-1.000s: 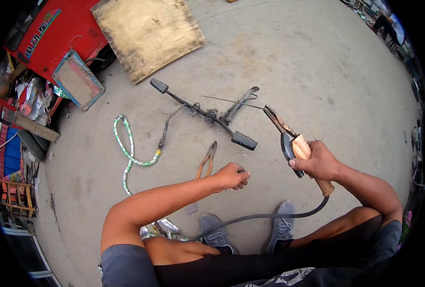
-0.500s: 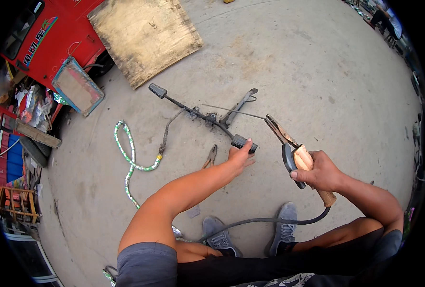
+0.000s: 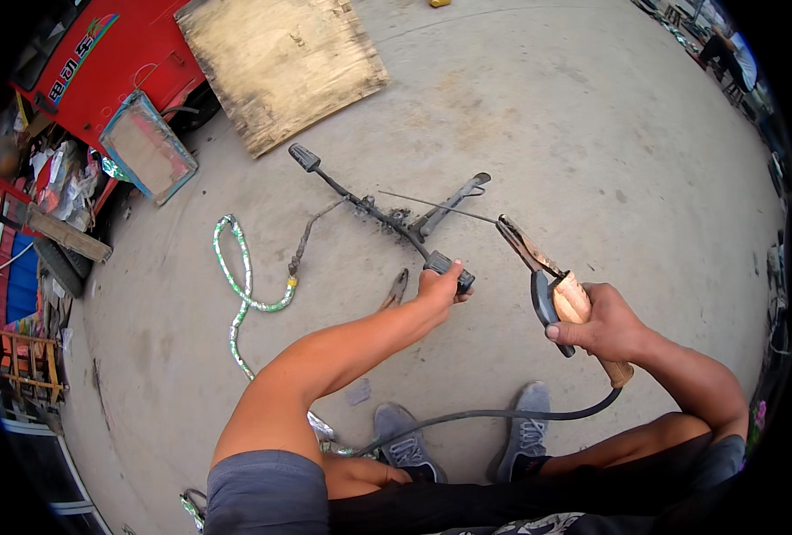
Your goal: The person welds a metal frame using a welding torch and electrode. They position the torch, strike an arc, and weld along the joints of the frame while sparks and smoke are visible. The person adjusts the frame and continues welding different sections.
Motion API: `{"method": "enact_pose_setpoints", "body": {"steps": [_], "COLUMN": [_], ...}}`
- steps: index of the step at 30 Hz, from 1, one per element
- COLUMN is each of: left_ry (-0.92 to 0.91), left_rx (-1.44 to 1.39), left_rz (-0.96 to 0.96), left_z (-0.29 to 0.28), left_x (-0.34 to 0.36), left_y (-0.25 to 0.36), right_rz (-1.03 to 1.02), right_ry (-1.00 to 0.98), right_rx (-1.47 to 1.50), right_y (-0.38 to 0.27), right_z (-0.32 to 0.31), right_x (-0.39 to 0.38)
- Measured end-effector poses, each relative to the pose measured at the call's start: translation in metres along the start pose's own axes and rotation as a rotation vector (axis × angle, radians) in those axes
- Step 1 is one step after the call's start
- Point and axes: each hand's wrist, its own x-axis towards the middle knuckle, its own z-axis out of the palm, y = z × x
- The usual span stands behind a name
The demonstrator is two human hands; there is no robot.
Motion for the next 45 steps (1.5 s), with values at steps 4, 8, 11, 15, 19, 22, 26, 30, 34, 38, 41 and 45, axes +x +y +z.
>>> {"method": "enact_pose_setpoints", "body": {"steps": [4, 8, 11, 15, 19, 22, 26, 30, 34, 38, 41, 45], "left_ry": [-0.043, -0.057, -0.063, -0.072, -0.089, -0.09, -0.11, -0.109, -0.102, -0.093, -0.083, -0.078], "left_rx": [-0.013, -0.044, -0.066, -0.069, -0.069, -0.074, -0.079, -0.069, -0.053, -0.041, -0.036, -0.026], "left_rz": [-0.009, -0.012, -0.011, -0.021, -0.025, -0.015, 0.008, 0.013, 0.021, 0.023, 0.03, 0.042], "left_z": [-0.014, -0.03, -0.036, -0.039, -0.041, -0.04, -0.039, -0.038, -0.035, -0.034, -0.033, -0.03], "left_x": [-0.029, -0.038, -0.045, -0.052, -0.057, -0.06, -0.06, -0.059, -0.058, -0.055, -0.053, -0.054], "left_y": [0.022, 0.027, 0.028, 0.032, 0.033, 0.035, 0.038, 0.04, 0.041, 0.041, 0.041, 0.042], "right_rz": [-0.026, -0.048, -0.037, -0.035, -0.076, -0.087, -0.098, -0.093, -0.095, -0.104, -0.094, -0.085], "right_ry": [-0.017, -0.039, -0.049, -0.054, -0.029, -0.023, -0.018, -0.014, -0.016, -0.019, -0.023, -0.023], "right_rx": [-0.028, -0.039, -0.069, -0.111, -0.18, -0.209, -0.245, -0.267, -0.265, -0.235, -0.233, -0.196], "right_y": [0.0, -0.005, -0.003, -0.005, -0.012, -0.013, -0.012, -0.012, -0.011, -0.011, -0.012, -0.008], "right_z": [-0.002, -0.002, -0.001, -0.001, 0.002, 0.003, 0.005, 0.005, 0.005, 0.005, 0.005, 0.004], "right_x": [-0.001, -0.006, -0.007, -0.009, -0.011, -0.011, -0.009, -0.008, -0.007, -0.007, -0.006, -0.006]}}
